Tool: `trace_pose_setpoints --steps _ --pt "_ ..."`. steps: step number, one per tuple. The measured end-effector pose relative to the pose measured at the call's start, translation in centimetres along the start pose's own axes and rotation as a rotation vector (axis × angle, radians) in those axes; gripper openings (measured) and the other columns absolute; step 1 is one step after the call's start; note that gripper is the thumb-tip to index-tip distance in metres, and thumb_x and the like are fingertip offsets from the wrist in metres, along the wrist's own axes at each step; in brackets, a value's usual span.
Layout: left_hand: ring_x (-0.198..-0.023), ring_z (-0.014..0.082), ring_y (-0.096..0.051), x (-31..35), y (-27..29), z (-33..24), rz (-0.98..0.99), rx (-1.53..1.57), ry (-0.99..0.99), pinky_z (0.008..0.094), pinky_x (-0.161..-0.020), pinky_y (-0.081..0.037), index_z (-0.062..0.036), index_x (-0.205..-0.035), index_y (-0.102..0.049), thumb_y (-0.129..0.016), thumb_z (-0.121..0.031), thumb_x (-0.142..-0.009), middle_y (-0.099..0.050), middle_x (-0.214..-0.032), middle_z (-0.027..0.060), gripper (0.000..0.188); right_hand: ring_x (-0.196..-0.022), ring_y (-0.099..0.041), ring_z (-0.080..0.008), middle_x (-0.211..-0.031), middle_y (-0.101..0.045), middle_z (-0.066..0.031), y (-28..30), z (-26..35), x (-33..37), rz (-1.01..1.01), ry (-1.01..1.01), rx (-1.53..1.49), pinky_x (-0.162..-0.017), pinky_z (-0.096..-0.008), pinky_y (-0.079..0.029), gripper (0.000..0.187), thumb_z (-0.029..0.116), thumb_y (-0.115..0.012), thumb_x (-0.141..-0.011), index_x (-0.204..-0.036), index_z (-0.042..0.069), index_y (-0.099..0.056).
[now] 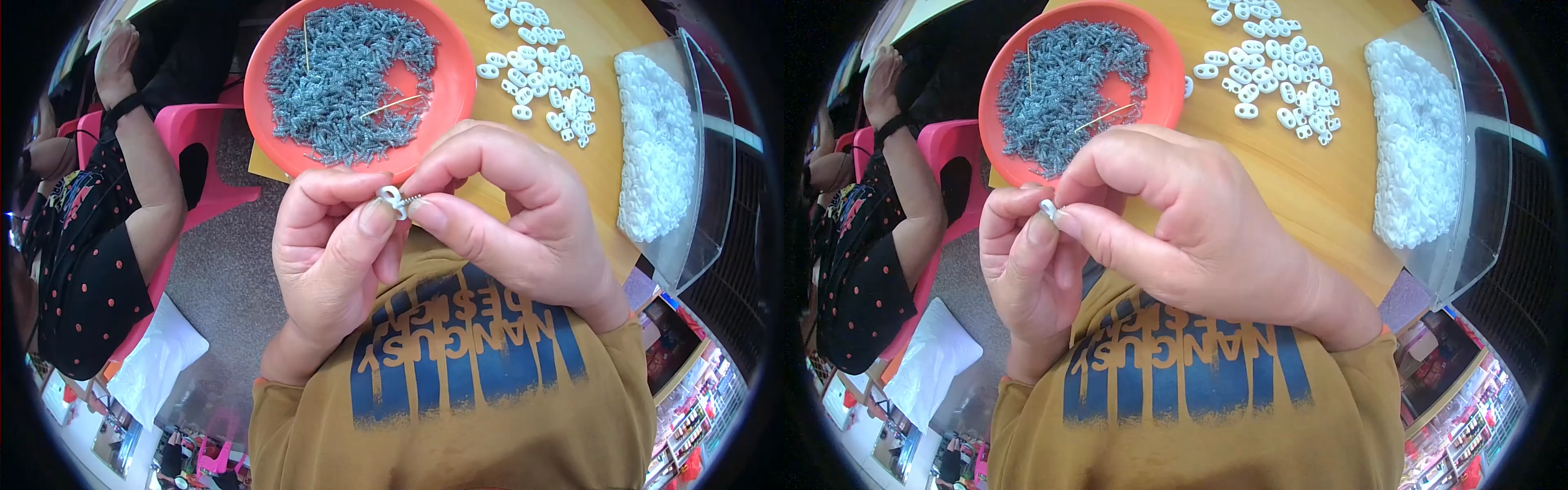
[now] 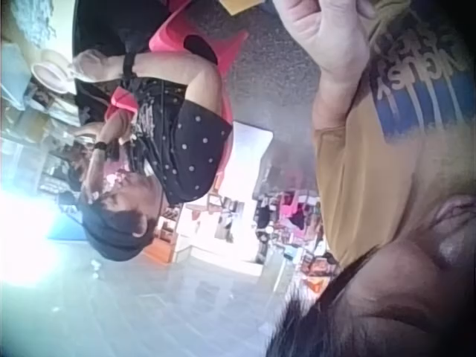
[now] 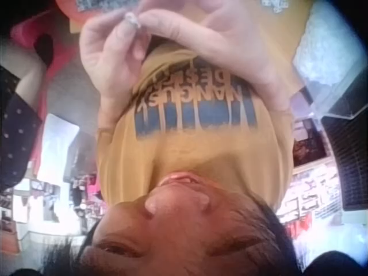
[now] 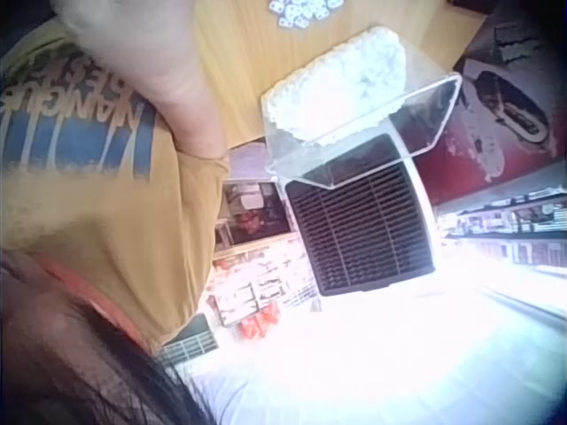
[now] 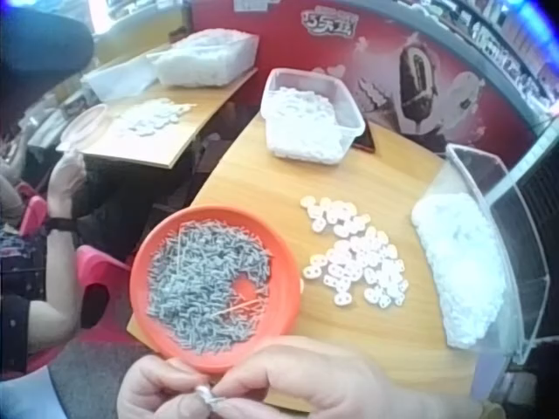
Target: Manually assembling small metal pins and springs into white plastic housings at a workbench.
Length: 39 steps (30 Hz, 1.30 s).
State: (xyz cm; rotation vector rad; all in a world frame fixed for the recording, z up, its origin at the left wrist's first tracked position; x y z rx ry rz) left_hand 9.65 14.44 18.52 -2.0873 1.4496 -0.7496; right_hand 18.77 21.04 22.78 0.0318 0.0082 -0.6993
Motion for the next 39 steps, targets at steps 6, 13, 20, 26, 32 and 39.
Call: trace_pose_setpoints --steps 6,13,20,26,32,39 --pt "-0.052 0.0062 -0.048 -0.1 -0.3 0.2 -0.002 -0.064 -0.016 0.0164 -0.045 -0.038 -0.0003 -0.098 -0.050 -0.053 0.000 -0.084 -0.057 -0.081 0.0079 0.014 -0.072 -0.053 -0.0129 -0.080 -0.056 -0.0061 0.2 0.5 -0.1 -0.036 0.056 0.206 -0.065 -0.0244 -0.042 0.005 0.001 -0.058 -0.079 -0.083 0.000 -0.056" --pt "-0.055 0.0055 -0.048 0.6 -1.6 -1.7 0.048 -0.664 -0.459 0.0160 -0.048 -0.040 0.0006 -0.101 -0.050 -0.052 0.008 -0.081 -0.050 -0.083 0.0066 0.021 -0.069 -0.048 -0.0106 -0.078 -0.053 -0.0032 0.2 -0.7 0.3 -0.118 0.012 0.121 -0.062 -0.0227 -0.039 0.004 0.004 -0.055 -0.082 -0.082 0.000 -0.054" --pt "-0.056 0.0061 -0.049 0.7 -1.2 -0.1 0.037 -0.285 -0.196 0.0158 -0.049 -0.039 0.0007 -0.100 -0.049 -0.051 0.005 -0.083 -0.052 -0.083 0.0066 0.018 -0.076 -0.049 -0.0110 -0.081 -0.054 -0.0050 0.2 -1.1 1.2 -0.081 -0.021 -0.056 -0.069 -0.0228 -0.038 0.005 0.004 -0.054 -0.082 -0.084 -0.001 -0.054" --pt "-0.055 0.0058 -0.049 1.2 -1.8 0.4 0.026 -0.185 -0.074 0.0162 -0.048 -0.039 0.0005 -0.099 -0.049 -0.052 0.000 -0.085 -0.054 -0.082 0.0057 0.014 -0.074 -0.051 -0.0146 -0.081 -0.054 -0.0085 0.9 0.8 2.4 -0.078 0.071 0.198 -0.068 -0.0248 -0.040 0.010 0.003 -0.055 -0.079 -0.088 -0.001 -0.055" --pt "-0.055 0.0056 -0.049 1.5 -2.7 0.9 0.050 -0.187 -0.046 0.0162 -0.048 -0.040 0.0004 -0.098 -0.049 -0.053 -0.001 -0.085 -0.055 -0.082 0.0056 0.014 -0.071 -0.052 -0.0151 -0.081 -0.055 -0.0094 1.6 1.9 3.4 -0.120 0.164 0.270 -0.065 -0.0250 -0.041 0.011 0.002 -0.056 -0.078 -0.089 -0.001 -0.055" --pt "-0.055 0.0059 -0.049 1.9 -3.3 0.9 0.036 -0.206 -0.092 0.0163 -0.048 -0.040 0.0011 -0.101 -0.049 -0.052 0.000 -0.085 -0.054 -0.084 0.0066 0.016 -0.064 -0.052 -0.0153 -0.076 -0.055 -0.0084 1.6 2.1 4.0 -0.192 0.222 0.346 -0.058 -0.0245 -0.042 0.006 0.003 -0.058 -0.079 -0.084 0.000 -0.055"
Point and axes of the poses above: each hand's wrist, its own x-axis away from the middle knuckle, its own y-axis out of the back of the hand, z = x × y, the point moved 9 cm from there along -x, towards the middle knuckle
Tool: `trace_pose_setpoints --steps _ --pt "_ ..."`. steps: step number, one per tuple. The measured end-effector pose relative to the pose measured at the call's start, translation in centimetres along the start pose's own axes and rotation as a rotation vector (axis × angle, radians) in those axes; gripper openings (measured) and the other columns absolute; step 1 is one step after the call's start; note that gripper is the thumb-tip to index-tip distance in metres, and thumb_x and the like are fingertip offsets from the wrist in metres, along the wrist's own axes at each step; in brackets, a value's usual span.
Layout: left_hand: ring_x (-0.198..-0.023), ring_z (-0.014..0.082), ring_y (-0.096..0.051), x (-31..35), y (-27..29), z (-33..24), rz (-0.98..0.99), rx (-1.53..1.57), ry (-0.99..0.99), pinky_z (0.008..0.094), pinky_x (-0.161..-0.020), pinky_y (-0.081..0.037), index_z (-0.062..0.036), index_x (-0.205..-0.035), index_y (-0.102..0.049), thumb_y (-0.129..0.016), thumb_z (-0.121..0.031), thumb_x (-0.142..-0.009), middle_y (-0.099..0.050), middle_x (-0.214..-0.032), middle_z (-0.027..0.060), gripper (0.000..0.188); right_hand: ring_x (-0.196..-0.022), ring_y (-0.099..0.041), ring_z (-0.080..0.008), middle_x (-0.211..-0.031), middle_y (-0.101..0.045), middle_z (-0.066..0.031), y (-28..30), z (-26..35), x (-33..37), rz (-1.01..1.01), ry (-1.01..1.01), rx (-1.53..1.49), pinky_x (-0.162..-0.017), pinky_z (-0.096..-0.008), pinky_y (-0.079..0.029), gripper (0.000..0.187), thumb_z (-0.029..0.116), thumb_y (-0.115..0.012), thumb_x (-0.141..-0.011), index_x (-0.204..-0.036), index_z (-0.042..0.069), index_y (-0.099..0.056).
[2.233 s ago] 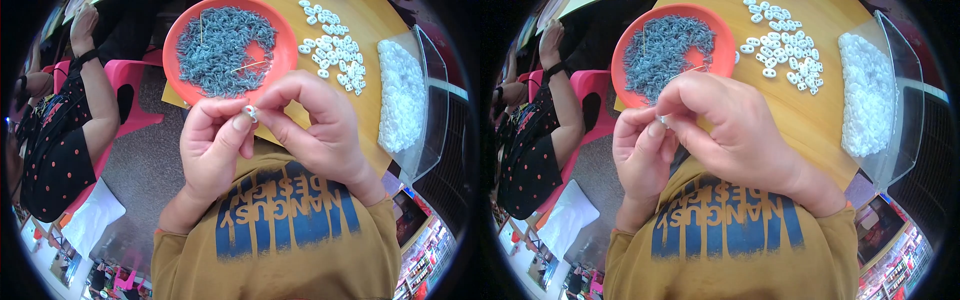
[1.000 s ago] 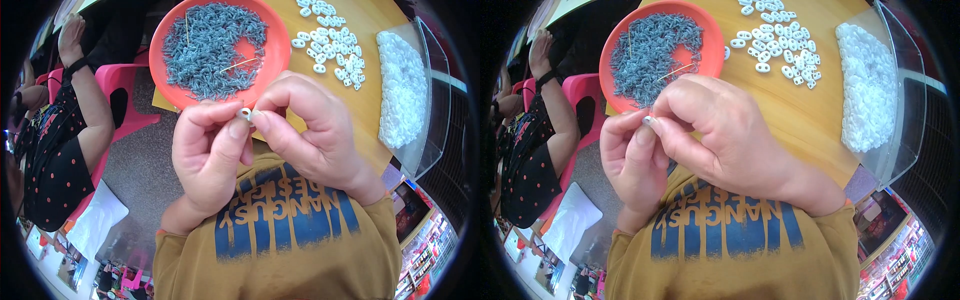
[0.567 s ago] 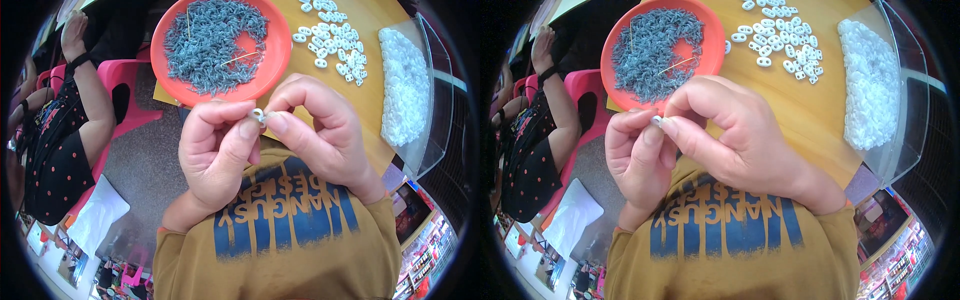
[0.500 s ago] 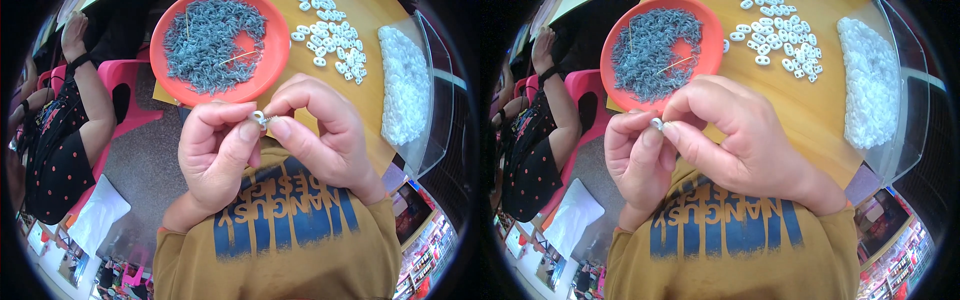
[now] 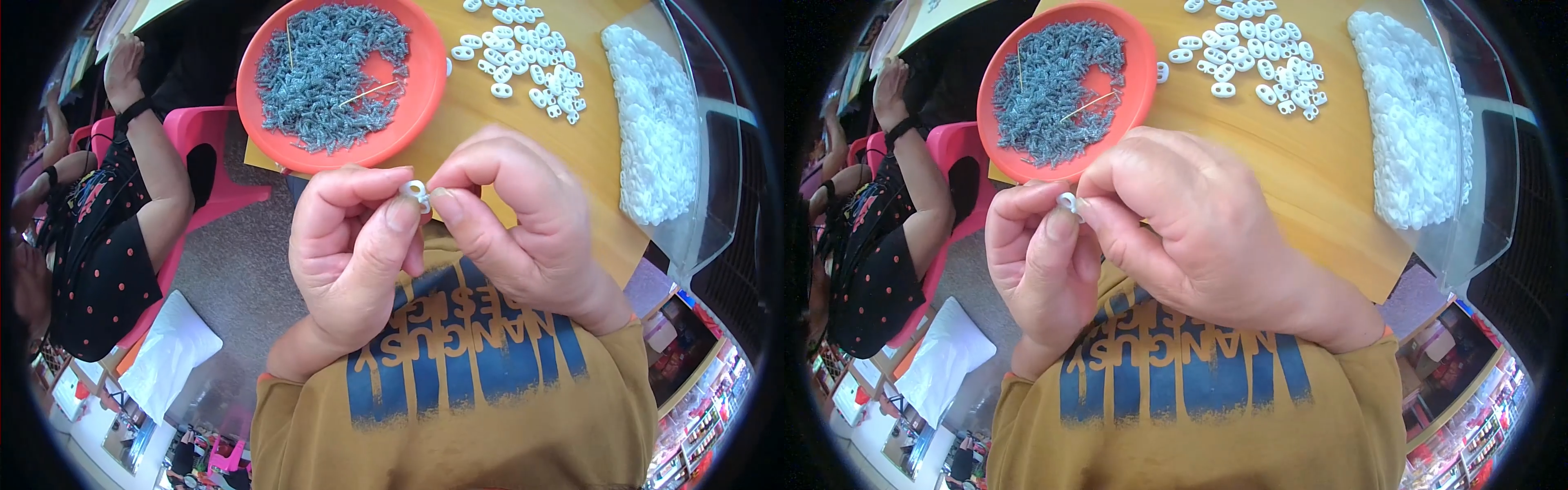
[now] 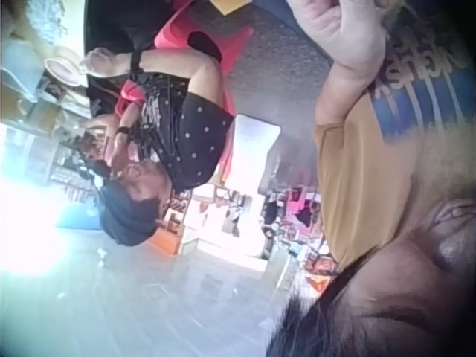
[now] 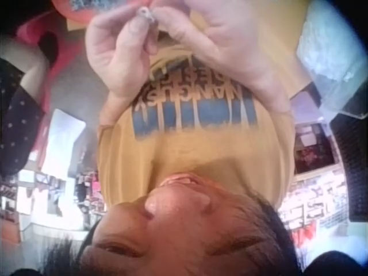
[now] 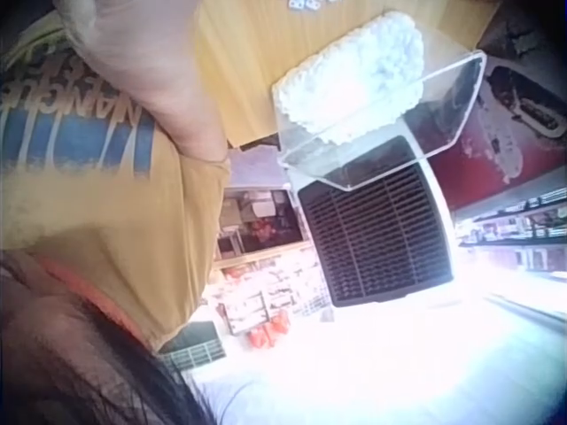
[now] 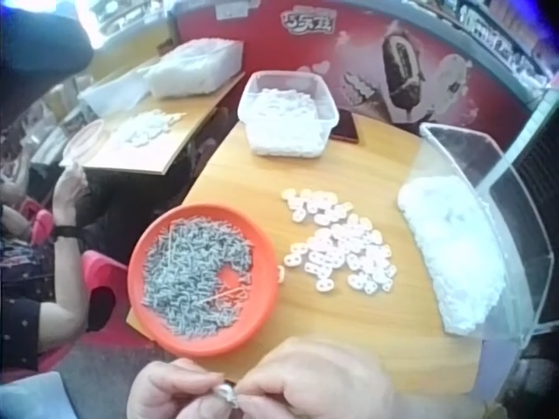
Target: Manually assembling small metal pins and springs into white plastic housings at a workbench.
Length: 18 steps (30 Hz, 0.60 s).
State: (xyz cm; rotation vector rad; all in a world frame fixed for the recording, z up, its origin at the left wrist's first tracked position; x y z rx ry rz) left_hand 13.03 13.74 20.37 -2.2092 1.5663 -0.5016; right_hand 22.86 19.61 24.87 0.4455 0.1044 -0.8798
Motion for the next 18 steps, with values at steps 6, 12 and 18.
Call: trace_pose_setpoints --steps 6,12,18 --pt "-0.055 0.0059 -0.048 0.7 -0.5 -0.5 -0.020 -0.107 -0.094 0.0165 -0.048 -0.040 0.0014 -0.103 -0.048 -0.050 0.002 -0.085 -0.051 -0.083 0.0063 0.018 -0.061 -0.051 -0.0166 -0.072 -0.053 -0.0084 -0.1 0.1 0.5 -0.047 0.004 -0.020 -0.055 -0.0259 -0.041 0.004 0.002 -0.056 -0.079 -0.082 0.000 -0.054" --pt "-0.055 0.0050 -0.047 1.0 -1.6 -0.7 0.049 -0.264 -0.148 0.0163 -0.049 -0.039 0.0011 -0.101 -0.051 -0.050 0.007 -0.083 -0.050 -0.083 0.0056 0.020 -0.057 -0.047 -0.0185 -0.068 -0.050 -0.0079 0.6 -0.4 1.2 -0.003 0.031 -0.038 -0.051 -0.0278 -0.037 0.004 0.004 -0.054 -0.080 -0.079 0.000 -0.052" --pt "-0.055 0.0048 -0.047 1.0 -3.0 -0.7 0.176 -0.587 -0.235 0.0159 -0.050 -0.039 0.0013 -0.100 -0.053 -0.052 0.006 -0.082 -0.051 -0.080 0.0043 0.018 -0.059 -0.045 -0.0155 -0.067 -0.048 -0.0063 1.1 -1.9 2.5 0.095 -0.135 -0.235 -0.054 -0.0265 -0.036 0.008 0.006 -0.052 -0.082 -0.079 0.000 -0.051"
Point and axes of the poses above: each hand's wrist, its own x-axis away from the middle knuckle, its own y-axis out of the back of the hand, z = x × y, the point moved 9 cm from there along -x, towards the middle knuckle
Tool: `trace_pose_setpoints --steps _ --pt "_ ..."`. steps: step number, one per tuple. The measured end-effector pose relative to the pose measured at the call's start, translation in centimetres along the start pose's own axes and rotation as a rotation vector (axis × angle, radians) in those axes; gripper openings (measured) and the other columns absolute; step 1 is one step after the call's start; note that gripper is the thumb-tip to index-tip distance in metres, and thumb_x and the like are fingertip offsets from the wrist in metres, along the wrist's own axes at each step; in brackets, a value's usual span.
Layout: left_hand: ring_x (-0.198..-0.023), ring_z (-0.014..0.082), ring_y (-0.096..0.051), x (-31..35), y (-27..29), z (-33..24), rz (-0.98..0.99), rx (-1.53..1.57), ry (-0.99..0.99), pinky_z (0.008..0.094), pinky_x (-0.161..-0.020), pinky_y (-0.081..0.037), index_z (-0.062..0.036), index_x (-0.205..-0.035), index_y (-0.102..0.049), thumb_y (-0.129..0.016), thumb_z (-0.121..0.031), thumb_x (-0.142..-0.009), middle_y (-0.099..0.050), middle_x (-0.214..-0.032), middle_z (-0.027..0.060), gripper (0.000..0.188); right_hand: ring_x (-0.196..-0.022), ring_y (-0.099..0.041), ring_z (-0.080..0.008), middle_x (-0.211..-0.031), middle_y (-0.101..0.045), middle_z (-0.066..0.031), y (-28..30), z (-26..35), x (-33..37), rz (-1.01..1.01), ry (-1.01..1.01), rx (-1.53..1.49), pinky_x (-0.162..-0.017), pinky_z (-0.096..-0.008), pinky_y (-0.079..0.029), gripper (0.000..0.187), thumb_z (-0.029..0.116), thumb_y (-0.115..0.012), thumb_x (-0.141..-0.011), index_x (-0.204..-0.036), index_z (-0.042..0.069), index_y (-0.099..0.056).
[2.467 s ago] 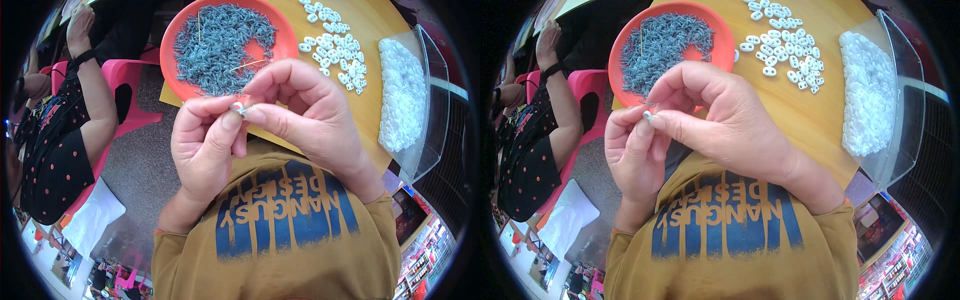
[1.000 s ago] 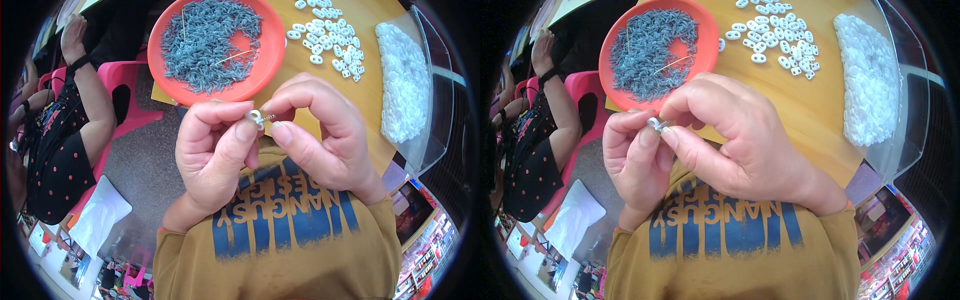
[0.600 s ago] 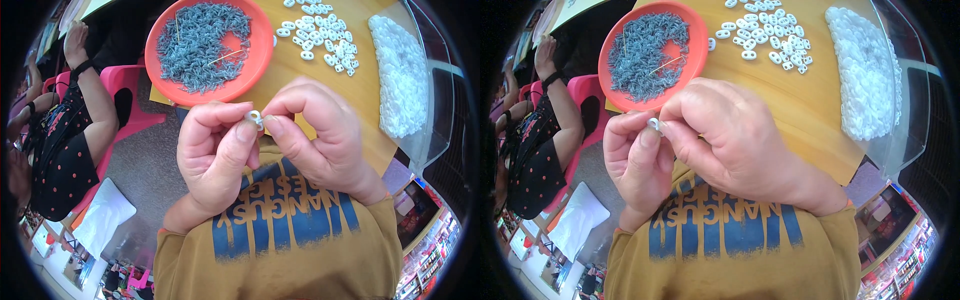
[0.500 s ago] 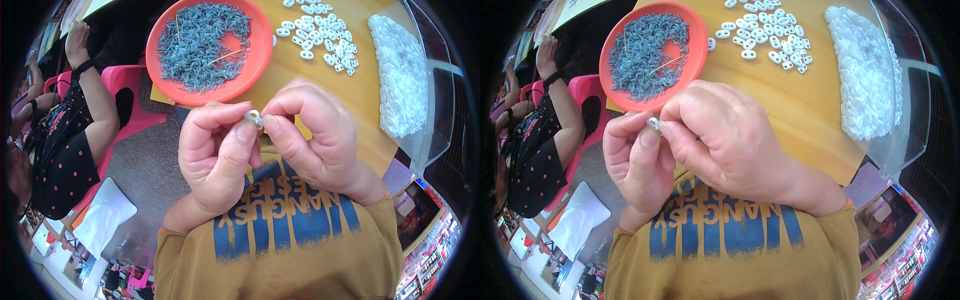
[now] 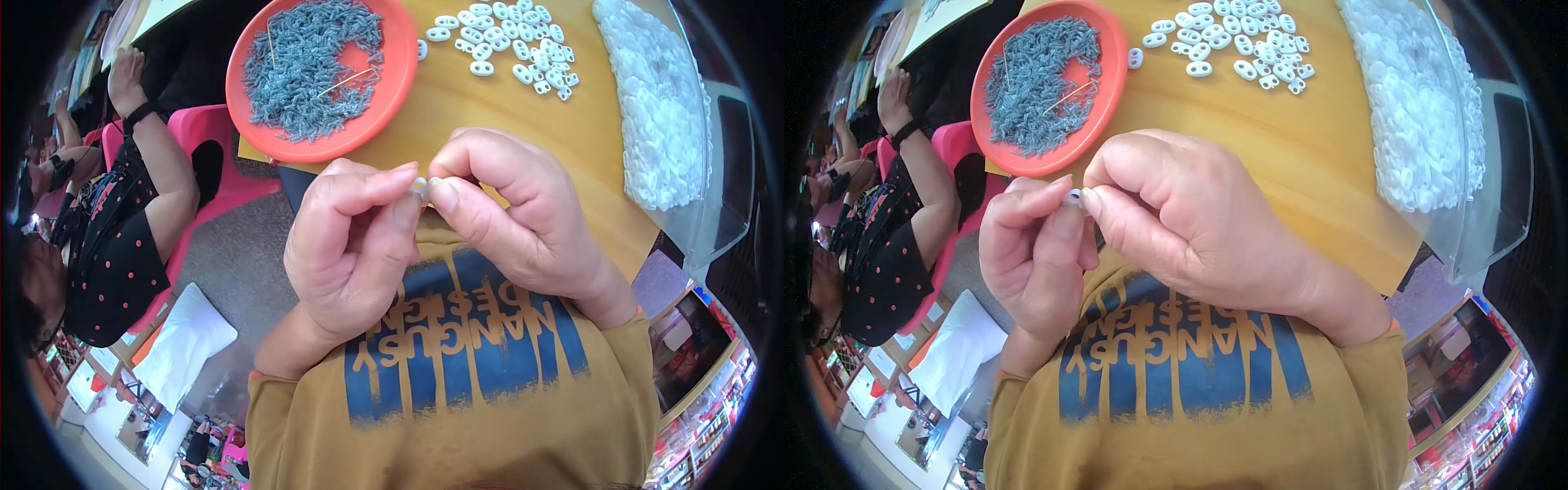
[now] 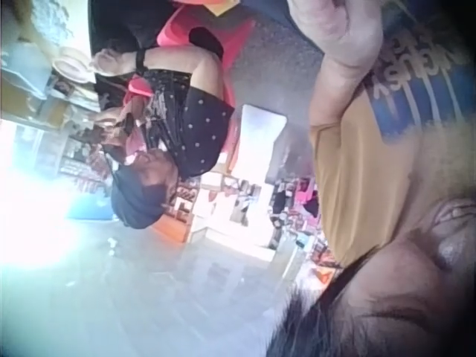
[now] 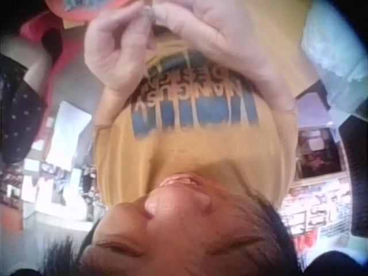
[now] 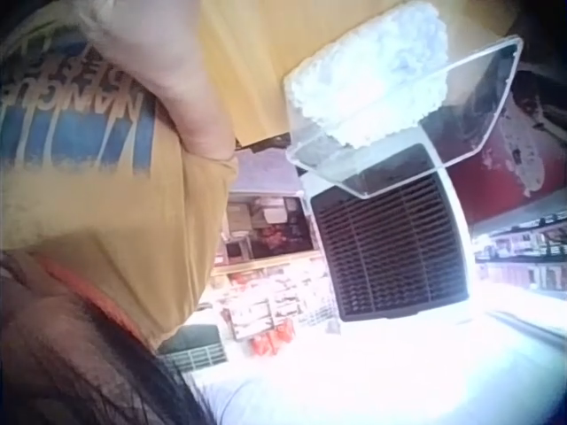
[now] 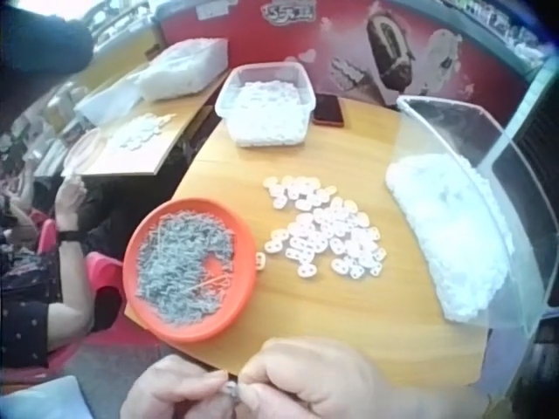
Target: Manually assembling small metal pins and springs into white plastic housings at a workbench.
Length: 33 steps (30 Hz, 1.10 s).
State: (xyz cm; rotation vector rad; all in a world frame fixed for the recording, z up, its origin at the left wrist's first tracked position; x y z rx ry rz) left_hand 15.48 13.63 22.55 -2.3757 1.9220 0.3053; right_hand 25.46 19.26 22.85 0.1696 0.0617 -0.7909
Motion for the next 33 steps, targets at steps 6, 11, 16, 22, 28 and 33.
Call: trace_pose_setpoints --steps 6,11,16,22,28,33 --pt "-0.055 0.0059 -0.049 0.2 -1.6 1.8 -0.042 0.455 0.356 0.0161 -0.049 -0.039 0.0019 -0.099 -0.051 -0.052 0.000 -0.085 -0.052 -0.081 0.0046 0.015 -0.064 -0.048 -0.0140 -0.071 -0.051 -0.0057 1.4 0.5 0.8 -0.022 0.018 0.010 -0.058 -0.0247 -0.038 0.008 0.007 -0.056 -0.081 -0.083 0.000 -0.053" --pt "-0.054 0.0064 -0.049 0.1 -2.3 1.8 -0.070 0.517 0.414 0.0167 -0.048 -0.039 0.0013 -0.098 -0.050 -0.052 -0.001 -0.085 -0.053 -0.082 0.0056 0.014 -0.066 -0.051 -0.0140 -0.075 -0.053 -0.0063 2.4 0.6 1.3 -0.071 -0.038 0.043 -0.060 -0.0246 -0.041 0.016 0.004 -0.063 -0.075 -0.088 0.000 -0.055" --pt "-0.053 0.0065 -0.048 0.3 -2.6 1.6 -0.059 0.534 0.404 0.0167 -0.047 -0.038 0.0015 -0.098 -0.049 -0.052 -0.001 -0.085 -0.054 -0.082 0.0063 0.014 -0.066 -0.052 -0.0146 -0.075 -0.054 -0.0067 2.4 0.8 1.9 -0.097 -0.001 0.031 -0.059 -0.0250 -0.042 0.013 0.003 -0.061 -0.077 -0.087 0.000 -0.055" --pt "-0.052 0.0072 -0.046 0.9 -2.7 2.2 -0.065 0.483 0.313 0.0172 -0.046 -0.037 0.0018 -0.098 -0.049 -0.050 0.002 -0.085 -0.050 -0.078 0.0057 0.013 -0.063 -0.054 -0.0187 -0.073 -0.055 -0.0084 2.2 0.3 2.3 -0.160 0.070 0.125 -0.055 -0.0274 -0.042 0.006 0.005 -0.059 -0.080 -0.083 0.001 -0.056" --pt "-0.055 0.0068 -0.048 1.8 -2.4 1.9 0.043 0.099 0.121 0.0163 -0.048 -0.039 -0.0006 -0.100 -0.049 -0.049 0.004 -0.085 -0.047 -0.082 0.0061 0.016 -0.062 -0.055 -0.0192 -0.071 -0.056 -0.0090 1.1 -2.3 2.9 -0.105 -0.128 -0.086 -0.056 -0.0279 -0.043 0.012 0.012 -0.056 -0.084 -0.080 0.001 -0.055" --pt "-0.054 0.0073 -0.047 2.4 -3.1 5.2 -0.030 0.271 0.348 0.0173 -0.049 -0.039 0.0000 -0.099 -0.050 -0.051 0.000 -0.086 -0.050 -0.078 0.0058 0.013 -0.067 -0.055 -0.0246 -0.072 -0.056 -0.0113 1.4 -4.9 3.9 -0.116 -0.227 -0.134 -0.060 -0.0322 -0.043 0.015 0.015 -0.055 -0.083 -0.080 0.001 -0.054"
Point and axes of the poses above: each hand's wrist, its own x-axis away from the middle knuckle, its own y-axis out of the back of the hand, z = x × y, the point moved 9 cm from there along -x, towards the middle knuckle
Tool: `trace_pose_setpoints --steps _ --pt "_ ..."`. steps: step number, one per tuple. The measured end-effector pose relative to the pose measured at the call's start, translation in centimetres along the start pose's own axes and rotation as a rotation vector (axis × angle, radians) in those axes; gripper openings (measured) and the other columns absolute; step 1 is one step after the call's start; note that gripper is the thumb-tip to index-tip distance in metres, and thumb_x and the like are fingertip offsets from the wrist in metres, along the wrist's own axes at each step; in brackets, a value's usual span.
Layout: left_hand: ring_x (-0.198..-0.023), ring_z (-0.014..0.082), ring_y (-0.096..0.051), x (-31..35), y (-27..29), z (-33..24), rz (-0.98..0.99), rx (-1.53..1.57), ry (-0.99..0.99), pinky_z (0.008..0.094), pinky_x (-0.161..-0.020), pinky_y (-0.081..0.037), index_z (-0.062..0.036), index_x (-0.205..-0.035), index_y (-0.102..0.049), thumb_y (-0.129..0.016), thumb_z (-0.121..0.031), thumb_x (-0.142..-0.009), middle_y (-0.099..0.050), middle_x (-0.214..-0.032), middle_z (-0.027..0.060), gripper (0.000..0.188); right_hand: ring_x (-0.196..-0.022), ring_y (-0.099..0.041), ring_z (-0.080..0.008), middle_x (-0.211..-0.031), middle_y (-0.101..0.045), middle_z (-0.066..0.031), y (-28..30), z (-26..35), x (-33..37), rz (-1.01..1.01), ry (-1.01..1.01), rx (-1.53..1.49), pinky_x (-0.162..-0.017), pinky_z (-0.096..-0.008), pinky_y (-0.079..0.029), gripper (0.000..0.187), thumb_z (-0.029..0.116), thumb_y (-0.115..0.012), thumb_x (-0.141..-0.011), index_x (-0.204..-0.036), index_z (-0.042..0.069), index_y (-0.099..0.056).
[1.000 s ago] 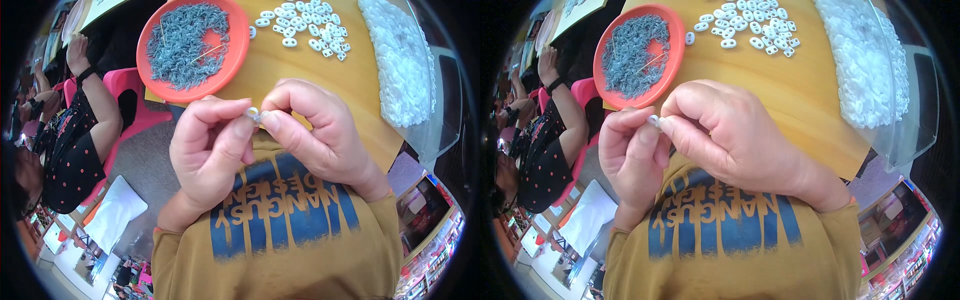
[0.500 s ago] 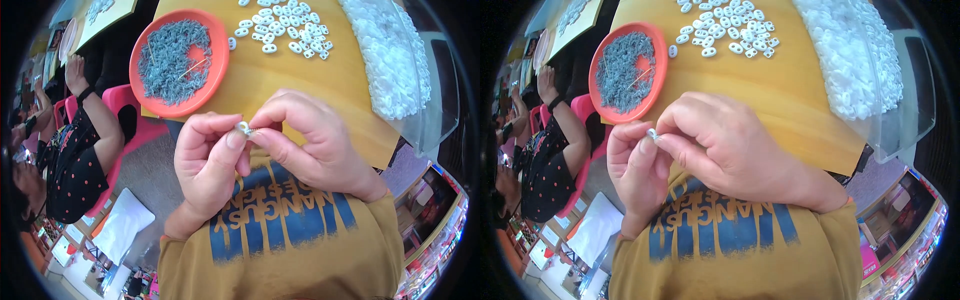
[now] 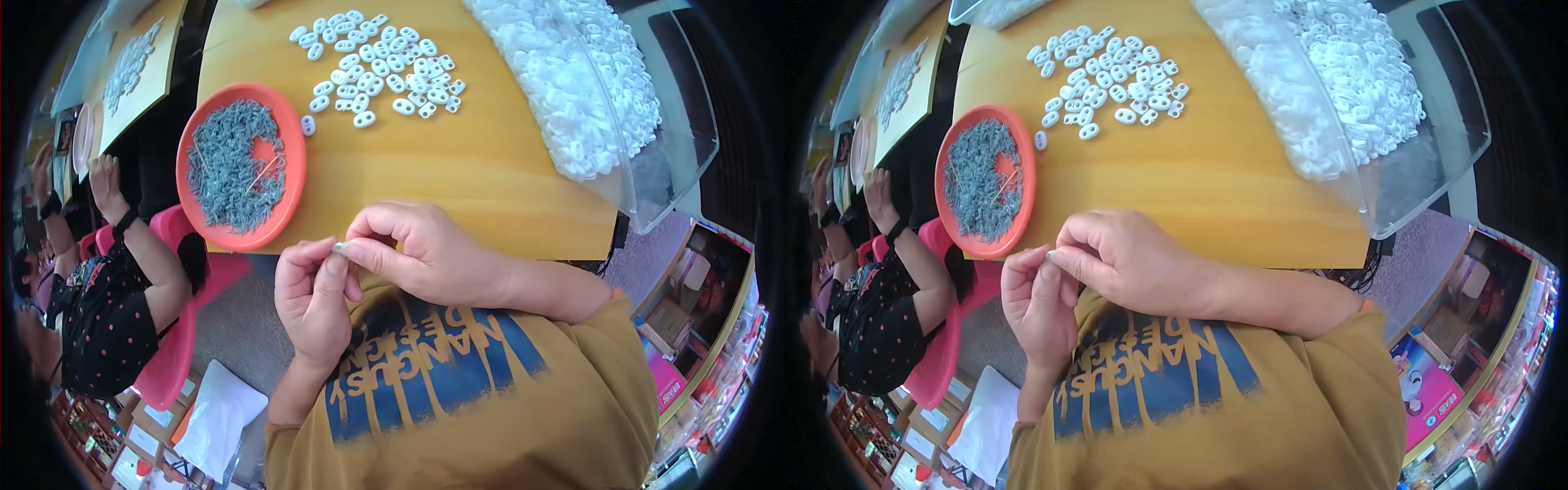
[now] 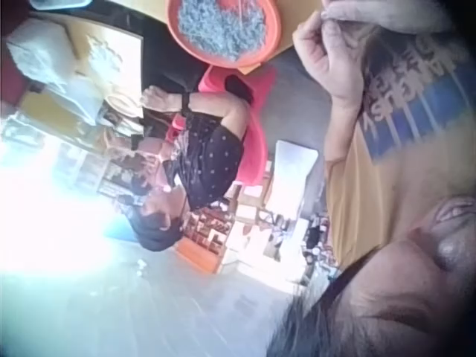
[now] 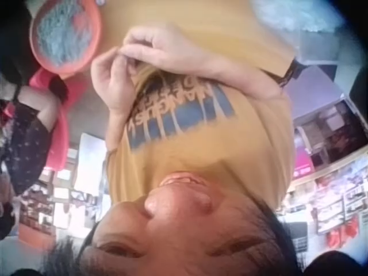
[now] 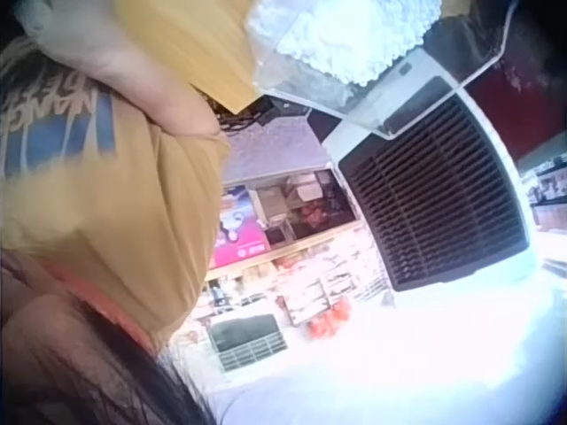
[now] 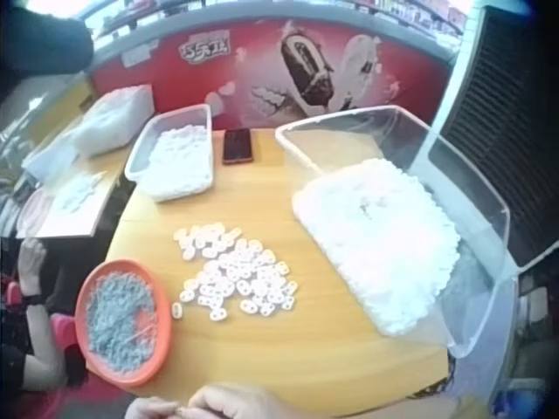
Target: Manually assembling small metal pins and springs into white plastic housings at a workbench.
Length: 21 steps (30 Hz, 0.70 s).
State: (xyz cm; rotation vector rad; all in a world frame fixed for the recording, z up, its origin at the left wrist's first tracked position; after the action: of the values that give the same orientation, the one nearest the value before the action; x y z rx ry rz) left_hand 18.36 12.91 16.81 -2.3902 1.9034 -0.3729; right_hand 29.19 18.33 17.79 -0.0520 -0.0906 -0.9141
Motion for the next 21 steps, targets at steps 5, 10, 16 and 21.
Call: trace_pose_setpoints --steps 5,10,16,21 --pt "-0.053 0.0086 -0.046 -0.3 0.2 0.7 -0.071 0.219 0.108 0.0199 -0.049 -0.039 -0.0009 -0.097 -0.050 -0.053 -0.002 -0.084 -0.055 -0.076 0.0075 0.013 -0.072 -0.053 -0.0272 -0.080 -0.054 -0.0101 4.4 2.8 1.4 -0.378 0.390 0.762 -0.063 -0.0360 -0.043 0.020 0.015 -0.062 -0.076 -0.091 0.004 -0.057" --pt "-0.053 0.0086 -0.046 -0.2 0.7 1.3 -0.069 0.224 0.119 0.0198 -0.050 -0.039 -0.0008 -0.096 -0.050 -0.053 -0.002 -0.084 -0.056 -0.076 0.0081 0.012 -0.075 -0.050 -0.0253 -0.080 -0.051 -0.0082 8.1 1.7 1.1 -0.506 0.376 1.045 -0.065 -0.0358 -0.040 0.026 0.011 -0.062 -0.073 -0.097 0.003 -0.058" --pt "-0.052 0.0081 -0.046 -0.4 0.3 1.3 -0.050 0.244 0.169 0.0192 -0.050 -0.039 -0.0005 -0.096 -0.050 -0.053 -0.002 -0.084 -0.057 -0.077 0.0081 0.012 -0.075 -0.049 -0.0236 -0.078 -0.050 -0.0066 8.2 0.7 0.4 -0.457 0.337 1.144 -0.066 -0.0350 -0.038 0.027 0.008 -0.063 -0.071 -0.097 0.003 -0.059" --pt "-0.052 0.0080 -0.046 -0.7 0.7 1.1 -0.068 0.253 0.180 0.0185 -0.049 -0.039 -0.0004 -0.096 -0.050 -0.052 -0.002 -0.084 -0.057 -0.078 0.0082 0.012 -0.075 -0.048 -0.0218 -0.079 -0.049 -0.0056 8.2 1.1 0.4 -0.446 0.370 1.161 -0.065 -0.0347 -0.037 0.021 0.010 -0.064 -0.068 -0.088 0.004 -0.059"
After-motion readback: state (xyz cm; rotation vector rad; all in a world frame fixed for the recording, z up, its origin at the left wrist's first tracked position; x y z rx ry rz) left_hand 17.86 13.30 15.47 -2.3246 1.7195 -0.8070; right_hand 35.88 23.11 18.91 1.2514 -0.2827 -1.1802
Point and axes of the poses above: each hand's wrist, its own x-axis away from the middle knuckle, its own y-axis out of the back of the hand, z = x × y, the point moved 9 cm from there along -x, towards the middle knuckle
